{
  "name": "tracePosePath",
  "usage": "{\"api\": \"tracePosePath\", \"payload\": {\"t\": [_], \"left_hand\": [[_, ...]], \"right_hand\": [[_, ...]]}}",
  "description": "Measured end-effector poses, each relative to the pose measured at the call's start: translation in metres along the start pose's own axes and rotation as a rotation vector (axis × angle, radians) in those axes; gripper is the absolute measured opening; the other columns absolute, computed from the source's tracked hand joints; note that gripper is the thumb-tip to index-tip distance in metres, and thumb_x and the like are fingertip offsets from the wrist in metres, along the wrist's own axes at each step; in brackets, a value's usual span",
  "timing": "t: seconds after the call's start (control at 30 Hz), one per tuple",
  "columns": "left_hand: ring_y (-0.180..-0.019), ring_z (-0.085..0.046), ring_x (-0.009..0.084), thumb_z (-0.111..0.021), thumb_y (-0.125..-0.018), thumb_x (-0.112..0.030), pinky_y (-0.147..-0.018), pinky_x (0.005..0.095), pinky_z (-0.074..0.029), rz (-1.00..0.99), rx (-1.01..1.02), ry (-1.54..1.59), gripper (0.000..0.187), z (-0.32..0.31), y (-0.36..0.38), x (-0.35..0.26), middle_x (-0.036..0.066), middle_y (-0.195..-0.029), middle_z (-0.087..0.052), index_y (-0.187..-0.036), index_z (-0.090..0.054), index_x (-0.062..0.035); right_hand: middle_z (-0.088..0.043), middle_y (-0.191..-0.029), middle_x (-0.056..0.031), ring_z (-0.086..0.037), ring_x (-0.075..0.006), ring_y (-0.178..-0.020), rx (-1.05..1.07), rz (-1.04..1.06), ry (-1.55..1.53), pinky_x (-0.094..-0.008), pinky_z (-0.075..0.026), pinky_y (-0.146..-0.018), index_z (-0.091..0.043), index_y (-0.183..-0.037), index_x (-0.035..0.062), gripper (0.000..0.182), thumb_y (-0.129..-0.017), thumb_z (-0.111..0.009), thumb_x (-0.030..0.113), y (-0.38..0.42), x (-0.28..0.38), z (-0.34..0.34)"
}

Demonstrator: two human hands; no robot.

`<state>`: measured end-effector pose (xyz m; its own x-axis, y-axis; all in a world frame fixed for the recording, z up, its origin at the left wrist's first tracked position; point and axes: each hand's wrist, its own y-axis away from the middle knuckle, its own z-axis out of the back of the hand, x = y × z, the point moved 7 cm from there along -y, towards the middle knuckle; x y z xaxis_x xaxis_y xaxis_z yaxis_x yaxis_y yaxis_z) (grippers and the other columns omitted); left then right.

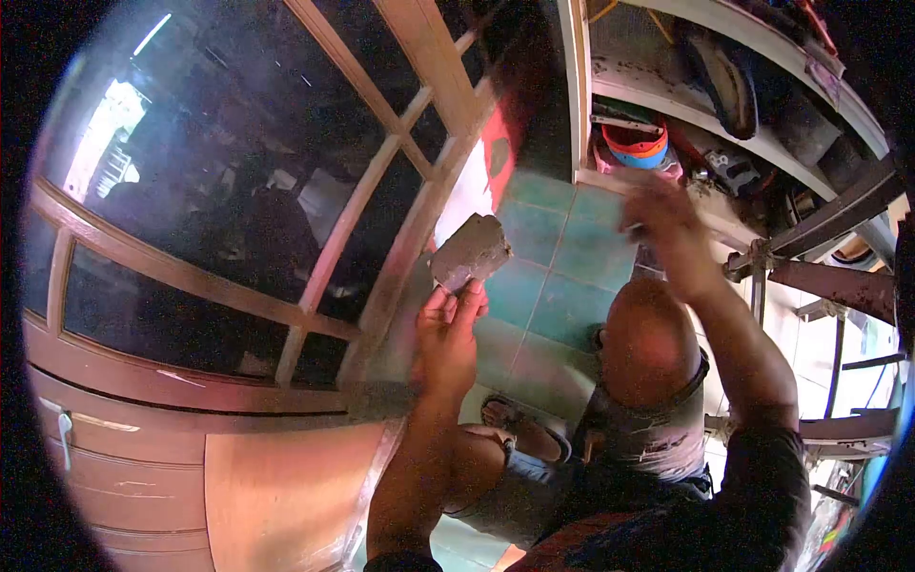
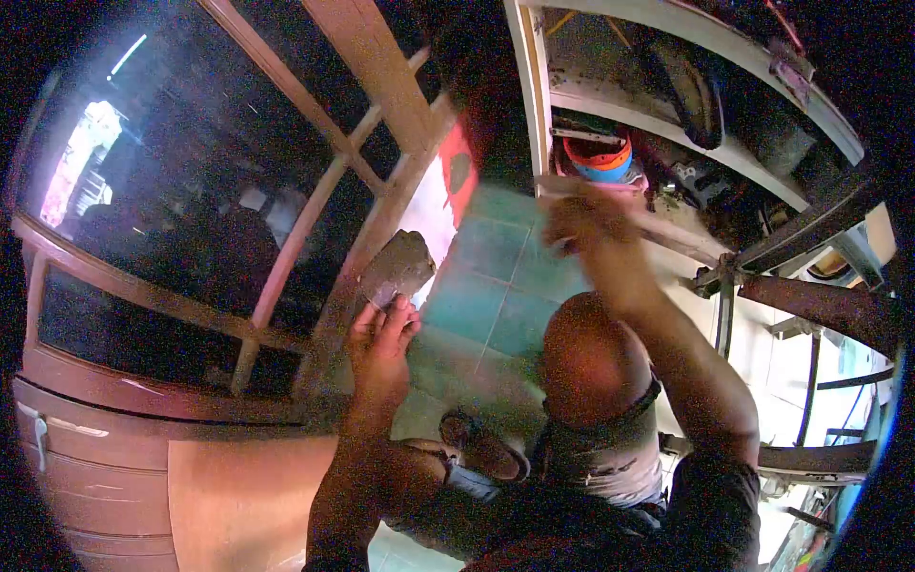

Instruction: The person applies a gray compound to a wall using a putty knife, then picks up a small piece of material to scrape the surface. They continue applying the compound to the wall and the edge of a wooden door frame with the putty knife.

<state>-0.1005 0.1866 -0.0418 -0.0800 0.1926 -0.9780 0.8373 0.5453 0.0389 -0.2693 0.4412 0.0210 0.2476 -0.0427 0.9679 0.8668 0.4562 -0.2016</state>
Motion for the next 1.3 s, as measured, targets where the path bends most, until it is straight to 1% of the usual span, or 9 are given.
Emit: {"api": "tracePosePath", "payload": {"t": [0.17,0.3,0.53,0.63,0.77,0.97,1.13,1.2,1.3], "left_hand": [[-0.085,-0.059,0.0100,-0.070,-0.094,-0.024,-0.078,0.0262,-0.048,-0.026,-0.036,0.152,0.025,-0.014,0.005,-0.015,0.000,-0.090,-0.065,-0.108,-0.064,-0.0043],[-0.085,-0.060,0.0107,-0.070,-0.093,-0.023,-0.079,0.0270,-0.050,-0.044,-0.015,0.208,0.028,-0.021,0.006,-0.018,0.001,-0.093,-0.065,-0.112,-0.063,-0.0052],[-0.084,-0.060,0.0123,-0.070,-0.092,-0.022,-0.079,0.0273,-0.049,0.072,0.048,0.164,0.036,-0.051,-0.014,0.011,0.001,-0.095,-0.065,-0.123,-0.060,-0.0073],[-0.085,-0.063,0.0164,-0.069,-0.092,-0.025,-0.076,0.0341,-0.051,0.147,0.235,-0.083,0.039,-0.070,-0.039,0.122,0.004,-0.096,-0.066,-0.123,-0.060,-0.0040],[-0.084,-0.067,0.0257,-0.065,-0.091,-0.023,-0.073,0.0418,-0.054,-0.062,0.458,-0.784,0.033,-0.128,-0.038,0.194,0.011,-0.095,-0.069,-0.115,-0.063,-0.0010],[-0.085,-0.067,0.0265,-0.065,-0.090,-0.023,-0.073,0.0424,-0.054,0.166,0.789,-0.926,0.032,-0.156,0.043,0.399,0.012,-0.095,-0.069,-0.114,-0.063,-0.0010],[-0.085,-0.067,0.0273,-0.065,-0.090,-0.022,-0.073,0.0430,-0.054,0.266,0.908,-0.917,0.032,-0.167,0.071,0.452,0.012,-0.095,-0.069,-0.114,-0.063,-0.0010],[-0.085,-0.067,0.0276,-0.065,-0.090,-0.022,-0.073,0.0432,-0.054,0.315,0.951,-0.924,0.032,-0.165,0.081,0.462,0.012,-0.095,-0.069,-0.113,-0.063,-0.0010],[-0.085,-0.067,0.0280,-0.065,-0.090,-0.022,-0.074,0.0436,-0.054,0.353,0.991,-0.918,0.031,-0.156,0.088,0.467,0.012,-0.095,-0.069,-0.113,-0.063,-0.0010]], "right_hand": [[-0.070,-0.094,-0.0072,-0.062,-0.0148,-0.078,0.527,-0.196,-0.065,-0.0315,-0.052,-0.073,-0.065,-0.116,0.0013,0.039,-0.093,-0.067,0.033,-0.002,0.020,-0.125],[-0.070,-0.088,-0.0060,-0.059,-0.0130,-0.076,0.421,-0.169,-0.032,-0.0311,-0.049,-0.071,-0.073,-0.100,0.0021,0.031,-0.095,-0.065,0.032,-0.015,0.039,-0.145],[-0.070,-0.095,-0.0013,-0.063,-0.0119,-0.087,0.185,-0.163,-0.387,-0.0304,-0.048,-0.080,-0.071,-0.101,0.0090,0.024,-0.098,-0.061,0.030,-0.044,0.058,-0.132],[-0.070,-0.096,-0.0023,-0.064,-0.0124,-0.089,0.113,-0.118,-0.500,-0.0313,-0.049,-0.079,-0.069,-0.103,0.0083,0.024,-0.099,-0.060,0.030,-0.048,0.059,-0.122],[-0.069,-0.092,-0.0028,-0.063,-0.0123,-0.088,0.151,-0.134,-0.455,-0.0309,-0.051,-0.075,-0.068,-0.100,0.0060,0.029,-0.098,-0.061,0.034,-0.051,0.026,-0.110],[-0.061,-0.077,-0.0028,-0.055,-0.0108,-0.073,0.325,-0.177,-0.225,-0.0300,-0.046,-0.063,-0.064,-0.087,0.0033,0.030,-0.098,-0.062,0.031,-0.051,0.000,-0.094],[-0.052,-0.070,-0.0037,-0.047,-0.0081,-0.067,0.317,-0.183,-0.272,-0.0311,-0.041,-0.056,-0.060,-0.086,0.0011,0.028,-0.098,-0.064,0.026,-0.048,-0.002,-0.072],[-0.064,-0.078,-0.0155,-0.071,-0.0228,-0.070,0.354,-0.239,-0.321,-0.0374,-0.054,-0.061,-0.061,-0.091,-0.0040,0.032,-0.099,-0.060,0.027,-0.047,-0.003,-0.070],[-0.064,-0.080,-0.0161,-0.070,-0.0247,-0.070,0.383,-0.371,-0.328,-0.0377,-0.054,-0.063,-0.062,-0.090,-0.0033,0.031,-0.098,-0.061,0.027,-0.044,-0.007,-0.068]]}}
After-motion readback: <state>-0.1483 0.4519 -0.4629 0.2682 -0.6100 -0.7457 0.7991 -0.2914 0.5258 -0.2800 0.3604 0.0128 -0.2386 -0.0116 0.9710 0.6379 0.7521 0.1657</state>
